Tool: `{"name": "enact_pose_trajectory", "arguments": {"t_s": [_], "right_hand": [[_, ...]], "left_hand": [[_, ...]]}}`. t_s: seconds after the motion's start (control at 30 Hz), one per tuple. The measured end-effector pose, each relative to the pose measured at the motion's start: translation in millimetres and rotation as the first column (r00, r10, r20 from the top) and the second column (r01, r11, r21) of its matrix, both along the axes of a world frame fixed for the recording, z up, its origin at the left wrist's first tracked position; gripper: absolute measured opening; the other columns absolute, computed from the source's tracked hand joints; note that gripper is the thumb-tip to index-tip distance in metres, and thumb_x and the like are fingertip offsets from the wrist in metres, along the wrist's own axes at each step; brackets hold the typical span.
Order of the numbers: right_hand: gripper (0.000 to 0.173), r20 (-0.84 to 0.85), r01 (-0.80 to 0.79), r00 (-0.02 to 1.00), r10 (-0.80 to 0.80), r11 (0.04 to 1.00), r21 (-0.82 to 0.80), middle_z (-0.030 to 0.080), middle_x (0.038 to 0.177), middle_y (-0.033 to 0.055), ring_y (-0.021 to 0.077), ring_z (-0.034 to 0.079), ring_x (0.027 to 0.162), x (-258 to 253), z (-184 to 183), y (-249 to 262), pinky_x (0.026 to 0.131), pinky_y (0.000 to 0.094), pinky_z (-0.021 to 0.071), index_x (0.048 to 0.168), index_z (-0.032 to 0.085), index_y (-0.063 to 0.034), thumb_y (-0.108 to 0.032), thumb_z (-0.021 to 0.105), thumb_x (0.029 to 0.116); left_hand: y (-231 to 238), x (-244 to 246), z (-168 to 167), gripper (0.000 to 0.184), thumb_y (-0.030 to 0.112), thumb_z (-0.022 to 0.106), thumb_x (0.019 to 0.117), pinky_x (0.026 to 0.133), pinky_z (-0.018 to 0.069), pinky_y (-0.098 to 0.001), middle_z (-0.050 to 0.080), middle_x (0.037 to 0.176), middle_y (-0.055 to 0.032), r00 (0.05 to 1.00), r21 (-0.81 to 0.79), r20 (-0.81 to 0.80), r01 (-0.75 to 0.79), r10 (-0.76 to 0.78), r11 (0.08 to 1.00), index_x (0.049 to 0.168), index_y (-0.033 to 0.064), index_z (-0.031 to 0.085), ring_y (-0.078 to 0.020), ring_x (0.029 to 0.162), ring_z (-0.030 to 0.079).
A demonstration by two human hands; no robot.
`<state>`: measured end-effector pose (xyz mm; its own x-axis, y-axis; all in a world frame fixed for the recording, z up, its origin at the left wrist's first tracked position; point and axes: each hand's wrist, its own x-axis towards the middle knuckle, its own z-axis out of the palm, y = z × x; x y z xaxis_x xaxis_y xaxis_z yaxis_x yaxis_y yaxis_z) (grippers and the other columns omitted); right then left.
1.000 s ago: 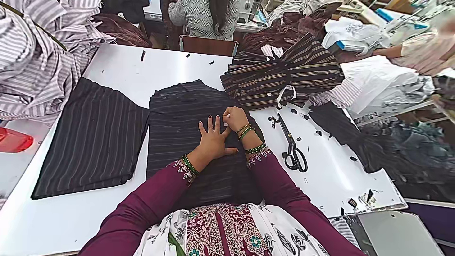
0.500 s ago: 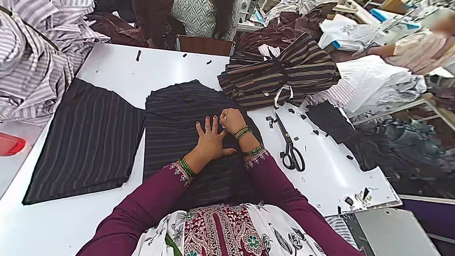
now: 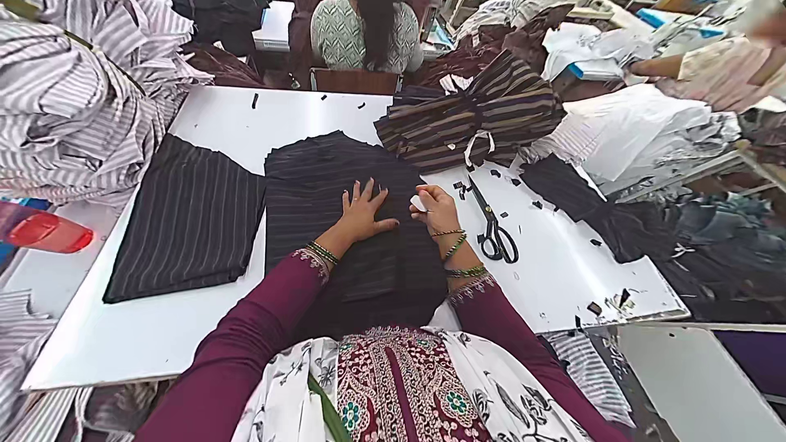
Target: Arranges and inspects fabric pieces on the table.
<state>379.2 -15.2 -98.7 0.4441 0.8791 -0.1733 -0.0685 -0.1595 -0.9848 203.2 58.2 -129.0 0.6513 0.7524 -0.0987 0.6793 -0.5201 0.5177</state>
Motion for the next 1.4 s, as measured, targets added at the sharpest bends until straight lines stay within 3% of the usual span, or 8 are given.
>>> {"name": "enact_pose_trajectory", "arguments": {"t_s": [0.1,0.23,0.47,0.73,0.93,1.07,1.23,1.4], "right_hand": [[0.026,-0.165,0.055,0.985,-0.057,0.998,-0.015,0.061,0.085,0.0071,0.0130,0.067,0.064,7.8,-6.8,-53.4,0.059,0.0272,0.0597,0.129,0.050,0.0002,0.004,0.051,0.1030],[0.034,-0.174,0.089,0.979,-0.103,0.992,-0.088,0.061,0.087,0.0053,0.0107,0.066,0.067,15.3,-25.4,-98.7,0.057,0.0221,0.0561,0.132,0.050,-0.0025,0.008,0.055,0.0997],[0.025,-0.139,0.079,0.987,-0.082,0.996,-0.029,0.063,0.091,0.0033,0.0070,0.064,0.065,18.3,-35.8,-107.5,0.057,0.0210,0.0552,0.127,0.054,-0.0021,0.003,0.054,0.1018],[0.044,-0.091,0.035,0.995,-0.036,0.999,-0.021,0.058,0.112,0.0118,0.0162,0.068,0.084,15.3,-35.5,-112.2,0.077,0.0313,0.0597,0.132,0.051,0.0021,0.019,0.040,0.0930],[0.034,-0.120,0.138,0.984,-0.132,0.990,0.041,0.065,0.106,0.0117,0.0146,0.070,0.076,12.8,-41.3,-115.6,0.073,0.0291,0.0612,0.122,0.056,0.0047,0.020,0.044,0.0938],[0.017,-0.229,0.136,0.963,-0.140,0.990,-0.033,0.069,0.085,0.0080,0.0142,0.071,0.071,13.3,-32.0,-122.3,0.069,0.0270,0.0609,0.114,0.056,0.0008,0.009,0.047,0.1019],[0.020,-0.257,-0.051,0.966,0.036,0.997,-0.055,0.054,0.065,-0.0025,0.0043,0.050,0.051,5.5,-9.9,-115.9,0.049,0.0170,0.0456,0.088,0.052,-0.0099,0.001,0.047,0.1036],[0.007,0.454,-0.382,0.795,0.401,0.914,-0.139,0.062,0.090,0.0093,0.0143,0.053,0.069,-21.7,2.7,-72.7,0.062,0.0317,0.0453,0.101,0.068,0.0009,-0.002,0.065,0.0943]], "left_hand": [[-46.9,-32.2,11.5,0.090,0.057,0.075,0.0844,0.114,0.0357,-0.0606,0.039,0.160,-0.0193,0.955,0.082,0.259,0.127,-0.144,0.989,0.154,0.0070,0.045,-0.0393,0.147,0.037],[-113.5,-71.3,10.0,0.057,0.034,0.071,0.0936,0.105,0.0458,-0.0567,0.063,0.136,-0.0218,0.932,0.036,0.163,0.323,-0.325,0.946,0.139,0.0018,0.060,-0.0404,0.127,0.059],[-121.9,-96.1,2.2,0.019,0.005,0.043,0.1079,0.081,0.0599,-0.0276,0.072,0.098,-0.0076,0.677,-0.679,0.506,-0.070,0.535,0.731,0.099,-0.0005,0.058,-0.0107,0.085,0.072],[-145.0,-91.7,7.4,0.045,0.031,0.068,0.0960,0.105,0.0455,-0.0548,0.061,0.138,-0.0202,0.977,-0.005,0.132,0.171,-0.168,0.985,0.130,0.0011,0.065,-0.0387,0.126,0.059],[-122.9,-123.1,10.5,0.021,0.009,0.050,0.1050,0.078,0.0518,-0.0466,0.065,0.094,-0.0172,0.865,-0.237,0.393,-0.232,0.311,0.943,0.108,-0.0051,0.065,-0.0258,0.083,0.063],[-80.2,-190.0,25.8,0.032,0.013,0.052,0.1044,0.092,0.0466,-0.0699,0.062,0.122,-0.0331,0.780,0.072,0.239,-0.607,0.578,0.791,0.131,-0.0056,0.054,-0.0506,0.112,0.062],[-61.4,-158.4,26.0,0.042,0.015,0.066,0.0950,0.114,0.0327,-0.0664,0.059,0.136,-0.0304,0.989,0.460,0.147,-0.084,0.017,0.884,0.131,-0.0059,0.060,-0.0509,0.137,0.047],[-59.8,-81.6,-8.9,0.076,0.037,0.077,0.0900,0.119,0.0248,-0.0638,0.047,0.154,-0.0234,0.975,0.246,0.003,0.215,-0.223,0.945,0.150,0.0008,0.048,-0.0427,0.148,0.037]]}}
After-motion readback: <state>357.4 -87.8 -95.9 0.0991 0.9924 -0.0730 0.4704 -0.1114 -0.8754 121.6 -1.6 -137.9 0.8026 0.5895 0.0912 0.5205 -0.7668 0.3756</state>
